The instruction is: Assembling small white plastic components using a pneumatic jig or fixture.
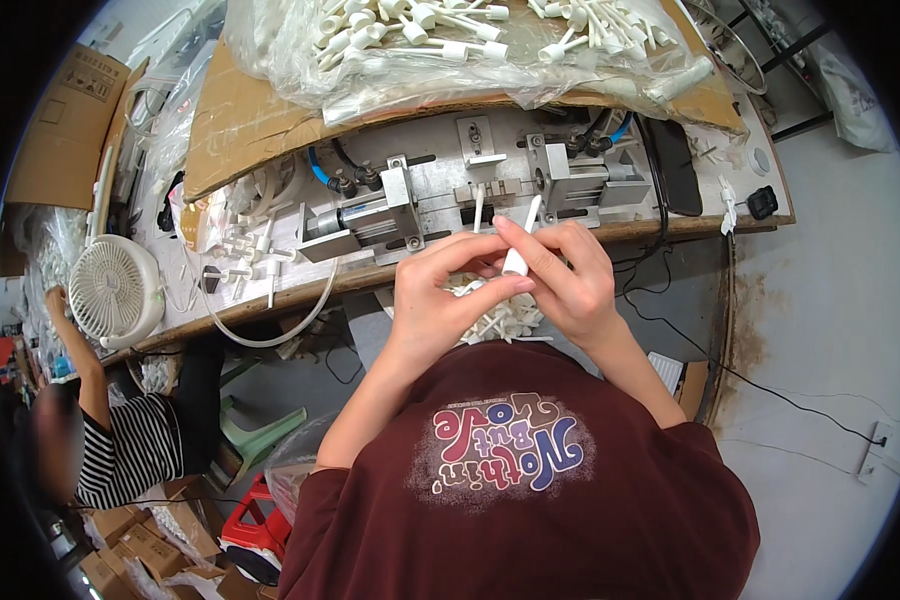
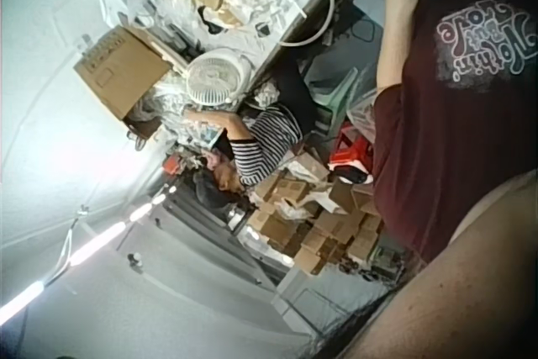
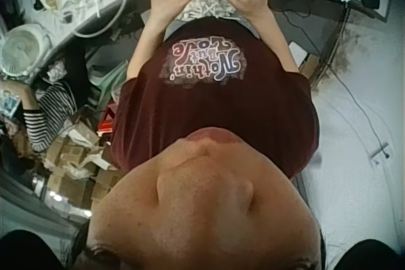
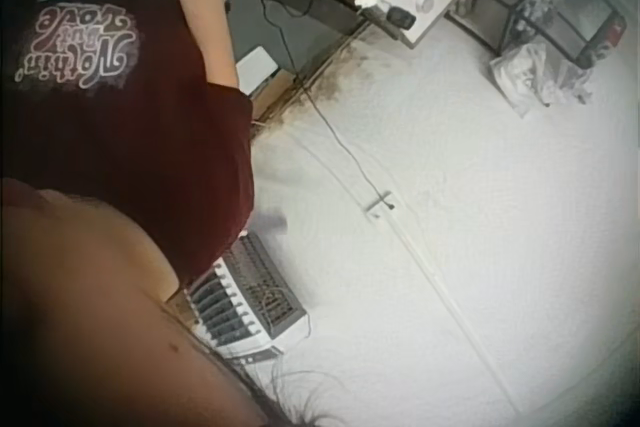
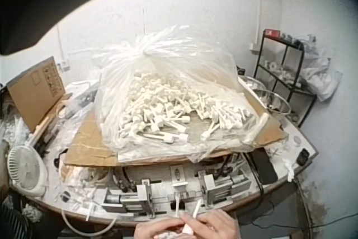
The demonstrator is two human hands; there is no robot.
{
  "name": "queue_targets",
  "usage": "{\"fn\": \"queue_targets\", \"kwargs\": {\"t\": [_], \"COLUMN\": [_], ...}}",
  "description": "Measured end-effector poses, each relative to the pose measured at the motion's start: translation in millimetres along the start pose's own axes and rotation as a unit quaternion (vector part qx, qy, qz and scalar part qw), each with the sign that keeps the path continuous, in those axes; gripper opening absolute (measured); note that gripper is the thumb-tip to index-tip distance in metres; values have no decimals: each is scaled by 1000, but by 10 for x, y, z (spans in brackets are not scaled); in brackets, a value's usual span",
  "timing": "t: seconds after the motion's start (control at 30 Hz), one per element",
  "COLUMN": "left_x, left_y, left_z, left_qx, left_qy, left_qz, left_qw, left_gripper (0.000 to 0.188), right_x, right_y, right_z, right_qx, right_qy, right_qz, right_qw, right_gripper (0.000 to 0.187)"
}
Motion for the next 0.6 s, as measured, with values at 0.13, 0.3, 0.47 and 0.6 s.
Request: {"fn": "queue_targets", "kwargs": {"t": [0.13,0.3,0.47,0.6], "left_x": [-35,-53,135,161], "left_y": [-39,-72,10,101], "left_z": [-98,-35,134,110], "left_qx": [-54,-142,-138,-140], "left_qy": [25,312,458,467], "left_qz": [26,153,167,152], "left_qw": [998,927,862,860], "left_gripper": [30,32,29,29], "right_x": [-50,-162,-230,-177], "right_y": [17,-96,-232,-335], "right_z": [45,17,1,81], "right_qx": [-17,1,0,41], "right_qy": [22,14,16,20], "right_qz": [10,56,111,93], "right_qw": [1000,998,994,995], "right_gripper": [56,54,39,33]}}
Point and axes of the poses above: each hand's wrist, its own y-axis towards the middle knuckle, its own z-axis out of the palm, x = y × z, the point moved 10 cm from there along y, towards the middle knuckle, and after that the axes turned 13 degrees about -z, right-handed, at the moved point
